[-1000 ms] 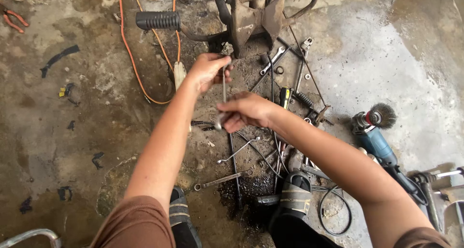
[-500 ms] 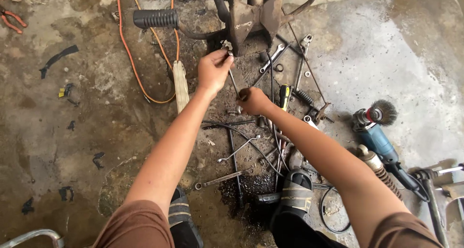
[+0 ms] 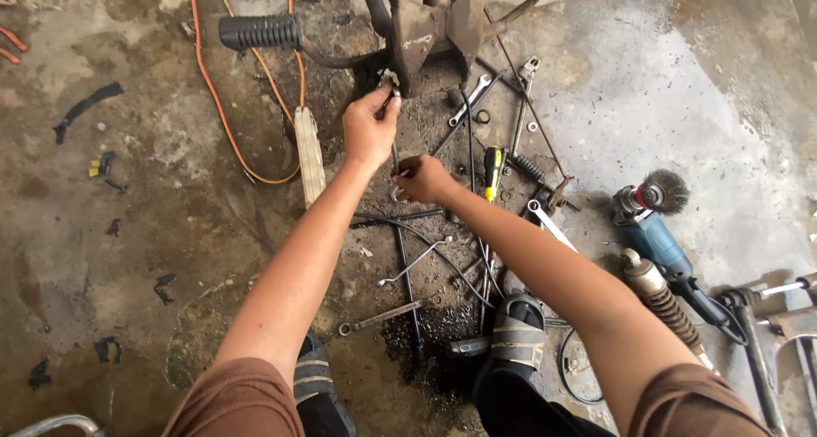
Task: The person uses two wrenches to loosen and remove a bolt from a metal frame component in a workshop. They manipulate the wrenches to apply torque, then remove the bolt and a small metal piece by hand, placing them on the floor among other tools.
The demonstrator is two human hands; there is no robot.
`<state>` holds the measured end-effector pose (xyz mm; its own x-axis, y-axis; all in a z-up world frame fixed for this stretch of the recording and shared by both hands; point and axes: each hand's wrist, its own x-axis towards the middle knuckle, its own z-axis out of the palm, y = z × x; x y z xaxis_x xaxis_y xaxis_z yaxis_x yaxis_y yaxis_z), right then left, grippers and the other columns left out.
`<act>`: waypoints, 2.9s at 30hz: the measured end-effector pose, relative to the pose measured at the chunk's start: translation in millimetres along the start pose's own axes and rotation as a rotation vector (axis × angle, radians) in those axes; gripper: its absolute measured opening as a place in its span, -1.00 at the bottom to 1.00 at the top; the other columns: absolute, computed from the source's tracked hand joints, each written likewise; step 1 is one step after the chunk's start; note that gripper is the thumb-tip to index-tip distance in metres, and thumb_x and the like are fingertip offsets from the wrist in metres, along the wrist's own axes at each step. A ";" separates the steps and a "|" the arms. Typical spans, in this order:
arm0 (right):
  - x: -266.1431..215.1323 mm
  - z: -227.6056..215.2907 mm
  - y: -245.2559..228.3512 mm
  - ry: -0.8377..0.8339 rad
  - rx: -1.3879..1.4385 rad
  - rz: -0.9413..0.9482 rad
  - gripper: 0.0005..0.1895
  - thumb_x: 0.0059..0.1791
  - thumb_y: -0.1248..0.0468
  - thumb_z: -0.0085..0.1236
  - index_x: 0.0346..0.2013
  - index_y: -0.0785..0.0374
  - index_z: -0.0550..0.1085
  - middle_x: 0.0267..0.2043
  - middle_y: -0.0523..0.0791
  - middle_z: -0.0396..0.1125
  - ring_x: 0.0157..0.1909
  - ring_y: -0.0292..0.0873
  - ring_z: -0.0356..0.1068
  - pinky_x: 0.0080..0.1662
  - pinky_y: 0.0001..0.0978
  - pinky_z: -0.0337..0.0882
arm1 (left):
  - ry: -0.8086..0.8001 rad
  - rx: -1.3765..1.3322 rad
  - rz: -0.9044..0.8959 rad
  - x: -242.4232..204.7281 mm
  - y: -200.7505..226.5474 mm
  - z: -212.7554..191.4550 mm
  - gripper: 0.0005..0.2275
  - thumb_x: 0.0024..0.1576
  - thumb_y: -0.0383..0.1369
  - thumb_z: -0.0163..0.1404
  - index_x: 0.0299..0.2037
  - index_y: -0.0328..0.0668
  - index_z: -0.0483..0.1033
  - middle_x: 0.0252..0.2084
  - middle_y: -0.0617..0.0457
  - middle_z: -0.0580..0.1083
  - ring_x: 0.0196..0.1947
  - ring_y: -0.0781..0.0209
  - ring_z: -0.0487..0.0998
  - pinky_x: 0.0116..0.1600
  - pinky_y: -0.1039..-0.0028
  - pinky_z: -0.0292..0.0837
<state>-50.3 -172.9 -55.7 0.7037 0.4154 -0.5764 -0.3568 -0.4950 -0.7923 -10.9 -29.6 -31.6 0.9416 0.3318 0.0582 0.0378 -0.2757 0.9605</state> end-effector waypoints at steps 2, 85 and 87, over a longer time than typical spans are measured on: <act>40.5 0.6 24.4 0.025 -0.126 -0.041 -0.62 0.01 0.22 0.18 0.03 0.41 0.52 -0.35 0.11 0.54 -0.34 -0.02 0.60 -0.28 -0.32 0.60 | -0.002 0.026 0.002 -0.7 5.6 -0.8 -0.77 0.15 -0.38 0.16 0.01 -0.14 0.64 -0.23 -0.16 0.64 -0.16 0.07 0.69 -0.15 0.29 0.64; -84.7 -153.0 -82.9 0.051 0.250 0.204 -0.46 0.28 -0.06 -0.52 -0.45 0.10 0.24 -0.60 -0.28 -0.03 -0.63 -0.34 -0.05 -0.60 -0.49 0.02 | -0.077 -0.259 -0.076 3.4 -16.6 -1.4 -0.72 0.24 -0.45 0.11 0.15 -0.28 0.54 -0.07 0.09 0.63 -0.36 0.42 0.55 -0.28 0.63 0.55; -82.3 -156.8 -82.7 0.015 0.207 0.242 -0.44 0.27 -0.09 -0.56 -0.46 0.06 0.22 -0.59 -0.30 -0.02 -0.61 -0.34 -0.05 -0.59 -0.49 0.01 | -0.119 -0.226 -0.066 2.4 -8.1 -5.9 -0.72 0.22 -0.48 0.11 0.14 -0.34 0.53 0.03 -0.08 0.62 -0.33 0.38 0.60 -0.23 0.61 0.65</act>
<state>17.6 -285.8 88.7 0.5912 0.2925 -0.7516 -0.6315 -0.4118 -0.6569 -10.9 -21.3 -37.6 0.9727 0.2306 -0.0261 0.0373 -0.0444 0.9983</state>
